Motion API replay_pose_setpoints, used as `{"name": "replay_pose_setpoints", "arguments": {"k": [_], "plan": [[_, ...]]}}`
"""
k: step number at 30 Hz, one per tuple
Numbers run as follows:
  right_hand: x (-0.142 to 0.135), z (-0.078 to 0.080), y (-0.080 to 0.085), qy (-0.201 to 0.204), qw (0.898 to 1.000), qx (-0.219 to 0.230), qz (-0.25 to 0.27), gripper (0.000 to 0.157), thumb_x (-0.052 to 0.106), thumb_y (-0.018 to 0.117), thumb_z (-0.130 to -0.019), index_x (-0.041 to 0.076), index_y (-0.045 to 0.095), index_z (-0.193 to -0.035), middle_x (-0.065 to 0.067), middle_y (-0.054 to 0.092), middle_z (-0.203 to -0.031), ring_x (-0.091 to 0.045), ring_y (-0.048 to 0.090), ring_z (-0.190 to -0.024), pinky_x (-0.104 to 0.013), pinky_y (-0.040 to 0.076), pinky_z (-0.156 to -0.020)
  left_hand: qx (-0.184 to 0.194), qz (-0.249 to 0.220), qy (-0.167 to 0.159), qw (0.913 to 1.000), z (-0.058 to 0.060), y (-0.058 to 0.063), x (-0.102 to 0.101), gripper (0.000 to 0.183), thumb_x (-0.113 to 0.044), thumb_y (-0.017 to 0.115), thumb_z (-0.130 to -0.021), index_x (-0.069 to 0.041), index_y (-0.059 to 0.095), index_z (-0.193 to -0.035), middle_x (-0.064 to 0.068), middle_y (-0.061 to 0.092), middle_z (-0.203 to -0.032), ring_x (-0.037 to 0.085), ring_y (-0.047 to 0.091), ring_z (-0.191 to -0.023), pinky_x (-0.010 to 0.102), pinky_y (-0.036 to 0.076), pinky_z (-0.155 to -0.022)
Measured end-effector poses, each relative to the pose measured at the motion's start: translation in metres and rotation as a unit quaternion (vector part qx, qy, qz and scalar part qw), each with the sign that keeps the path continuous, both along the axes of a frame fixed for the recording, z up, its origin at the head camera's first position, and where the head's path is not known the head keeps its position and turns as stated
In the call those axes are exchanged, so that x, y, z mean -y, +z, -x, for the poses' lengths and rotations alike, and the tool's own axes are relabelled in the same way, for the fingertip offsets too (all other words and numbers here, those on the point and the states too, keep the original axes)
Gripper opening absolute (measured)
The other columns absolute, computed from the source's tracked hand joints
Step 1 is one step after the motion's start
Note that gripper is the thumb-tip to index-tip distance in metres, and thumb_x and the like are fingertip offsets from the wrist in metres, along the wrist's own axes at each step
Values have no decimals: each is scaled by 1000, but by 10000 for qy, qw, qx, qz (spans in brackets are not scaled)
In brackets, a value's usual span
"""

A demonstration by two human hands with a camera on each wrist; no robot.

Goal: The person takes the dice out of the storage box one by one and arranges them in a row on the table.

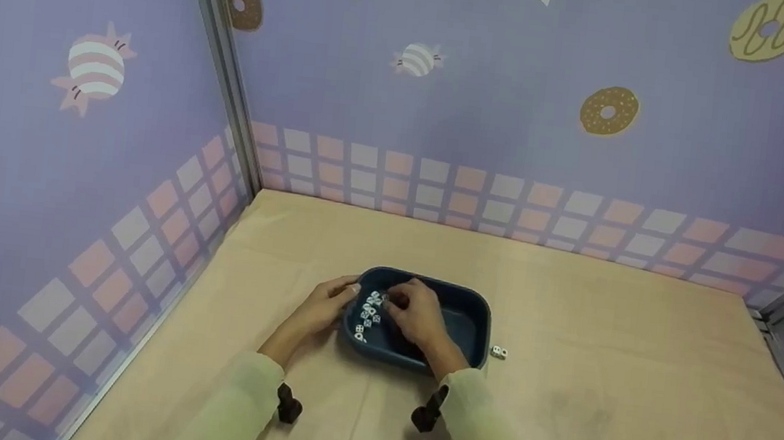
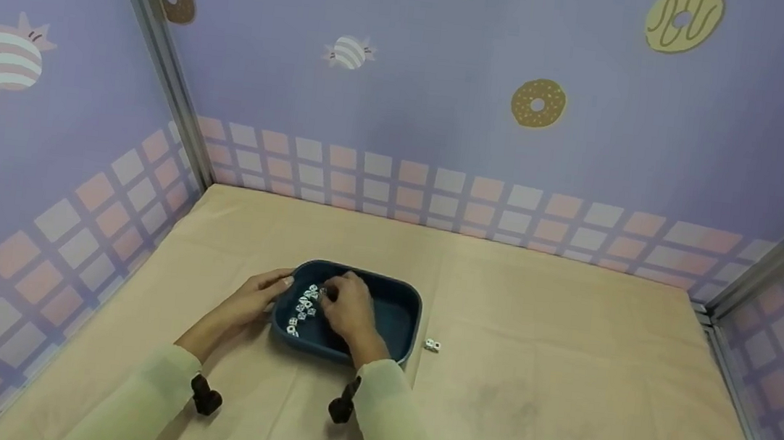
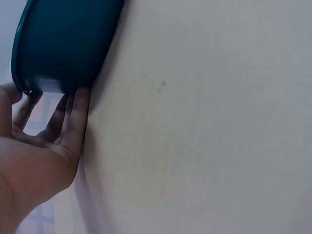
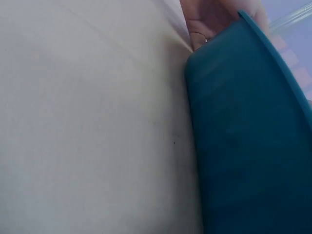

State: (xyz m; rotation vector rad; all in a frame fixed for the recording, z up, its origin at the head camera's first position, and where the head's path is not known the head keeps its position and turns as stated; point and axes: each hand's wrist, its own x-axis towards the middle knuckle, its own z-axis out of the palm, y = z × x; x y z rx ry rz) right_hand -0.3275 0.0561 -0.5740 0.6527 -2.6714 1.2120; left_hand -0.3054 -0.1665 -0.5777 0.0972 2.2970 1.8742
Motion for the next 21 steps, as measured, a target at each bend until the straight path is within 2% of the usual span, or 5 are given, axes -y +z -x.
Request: {"name": "replay_pose_setpoints", "arguments": {"k": [5, 9, 13, 16, 21], "plan": [[-1, -1, -4, 176, 9994, 244, -164, 22, 11, 80, -96, 2, 78, -115, -8, 66, -107, -21, 64, -95, -42, 56, -87, -196, 195, 108, 9996, -2, 1, -2, 48, -31, 56, -112, -9, 55, -155, 17, 52, -157, 36, 49, -145, 53, 38, -120], [-3, -2, -5, 277, 9983, 394, -338, 28, 12, 80, -96, 2, 76, -122, -10, 64, -110, -24, 63, -99, -45, 55, -91, -274, 163, 93, 9994, -1, 1, -4, 49, -31, 57, -112, -7, 55, -154, 17, 53, -157, 37, 43, -150, 53, 31, -123], [-4, -2, -6, 392, 9957, 519, -662, 36, 16, 78, -97, 3, 73, -130, -11, 63, -116, -27, 59, -107, -47, 52, -98, -248, -24, 72, 9997, -2, -3, -4, 49, -32, 58, -111, -8, 56, -154, 15, 53, -157, 36, 46, -148, 53, 35, -121], [-3, -2, -6, 431, 9949, 496, -761, 35, 15, 76, -98, 4, 72, -131, -11, 62, -118, -29, 57, -111, -48, 51, -100, -205, -105, 136, 9996, -3, -6, -3, 49, -33, 58, -111, -11, 56, -154, 14, 54, -157, 34, 49, -145, 53, 39, -119], [-1, -1, -5, 351, 9962, 415, -679, 21, 6, 74, -96, 3, 75, -116, -10, 62, -111, -28, 59, -105, -49, 52, -95, -284, -121, 269, 9992, -3, -7, -3, 48, -35, 59, -111, -13, 58, -153, 12, 55, -156, 34, 48, -147, 53, 38, -119]]}}
